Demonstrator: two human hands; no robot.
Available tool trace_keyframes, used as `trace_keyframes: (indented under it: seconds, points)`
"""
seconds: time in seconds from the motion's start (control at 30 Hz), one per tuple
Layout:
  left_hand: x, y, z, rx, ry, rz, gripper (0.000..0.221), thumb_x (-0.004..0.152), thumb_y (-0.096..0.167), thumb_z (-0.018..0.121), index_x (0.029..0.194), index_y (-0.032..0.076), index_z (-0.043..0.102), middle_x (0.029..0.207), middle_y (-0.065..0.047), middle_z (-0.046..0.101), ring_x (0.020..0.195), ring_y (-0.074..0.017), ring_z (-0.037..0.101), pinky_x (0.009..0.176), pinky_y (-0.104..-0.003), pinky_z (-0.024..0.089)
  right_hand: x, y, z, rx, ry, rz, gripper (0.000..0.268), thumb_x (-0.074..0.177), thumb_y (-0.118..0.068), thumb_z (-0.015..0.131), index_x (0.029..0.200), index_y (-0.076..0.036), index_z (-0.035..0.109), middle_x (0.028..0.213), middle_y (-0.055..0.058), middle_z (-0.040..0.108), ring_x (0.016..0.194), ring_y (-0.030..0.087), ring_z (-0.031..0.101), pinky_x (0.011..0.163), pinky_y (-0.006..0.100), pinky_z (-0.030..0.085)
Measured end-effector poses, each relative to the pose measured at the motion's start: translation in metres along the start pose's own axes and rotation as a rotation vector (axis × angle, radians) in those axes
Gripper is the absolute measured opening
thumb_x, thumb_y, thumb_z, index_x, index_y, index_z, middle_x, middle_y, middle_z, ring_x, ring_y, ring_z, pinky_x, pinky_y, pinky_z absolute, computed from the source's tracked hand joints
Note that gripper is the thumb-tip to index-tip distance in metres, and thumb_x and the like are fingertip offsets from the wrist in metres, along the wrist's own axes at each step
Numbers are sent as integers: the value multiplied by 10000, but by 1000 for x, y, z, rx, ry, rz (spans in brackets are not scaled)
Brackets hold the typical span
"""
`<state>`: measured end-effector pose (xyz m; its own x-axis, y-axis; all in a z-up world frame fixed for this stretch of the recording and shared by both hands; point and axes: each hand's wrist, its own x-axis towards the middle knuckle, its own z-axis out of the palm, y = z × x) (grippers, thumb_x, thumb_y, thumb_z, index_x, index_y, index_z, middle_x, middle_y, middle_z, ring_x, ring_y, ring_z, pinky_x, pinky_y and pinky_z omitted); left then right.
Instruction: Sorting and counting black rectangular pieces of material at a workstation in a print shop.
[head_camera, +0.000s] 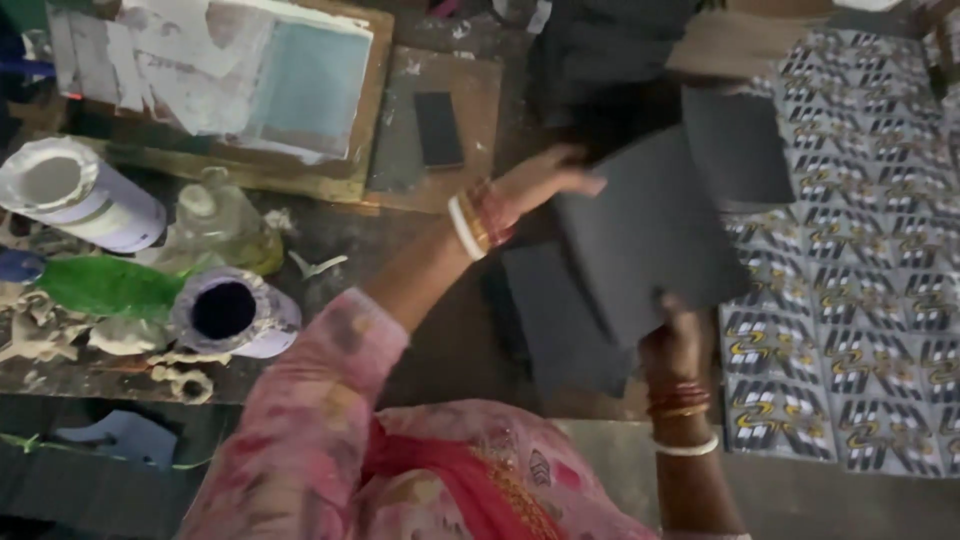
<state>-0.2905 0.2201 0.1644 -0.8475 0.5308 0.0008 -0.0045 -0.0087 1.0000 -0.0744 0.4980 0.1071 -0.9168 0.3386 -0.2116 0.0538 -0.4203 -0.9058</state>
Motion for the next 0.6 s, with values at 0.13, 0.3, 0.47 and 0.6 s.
trace_keyframes:
  seconds: [0.13, 0.3, 0.47, 0.6]
  points:
    - [-30, 123, 26, -258, 53, 144, 929, 866, 498, 701, 1603, 125, 276, 1463, -140, 568, 1324, -242, 543, 1018, -401, 499, 62, -79, 38, 345, -307, -224, 460, 959, -290, 731, 1330, -40, 622, 1341, 83, 648, 1247, 267, 599, 1119, 410, 483]
    - [-75, 58, 23, -428, 120, 317, 586, 1015, 208, 704, 1519, 27, 467, 1223, -182, 666, 1059, -225, 695, 933, -354, 613, 180, -102, 17, 440, -216, -192, 315, 978, -297, 768, 1196, -80, 704, 1141, 70, 721, 1016, 243, 669, 869, 404, 559]
    - [-163, -44, -41, -444, 488, 39, 333, 973, 172, 680, 1268, 20, 660, 1070, -130, 744, 930, -204, 735, 843, -312, 603, 254, -83, -22, 369, -104, -41, 239, 997, -339, 791, 1064, -123, 715, 996, 42, 724, 881, 235, 669, 739, 370, 557]
    - [-230, -80, -67, -402, 717, -32, 231, 987, 182, 668, 1177, 53, 689, 952, -73, 753, 821, -179, 719, 740, -301, 587, 265, -95, -29, 400, -156, 40, 216, 975, -289, 773, 1064, -104, 705, 1062, 67, 748, 1000, 286, 710, 900, 433, 601]
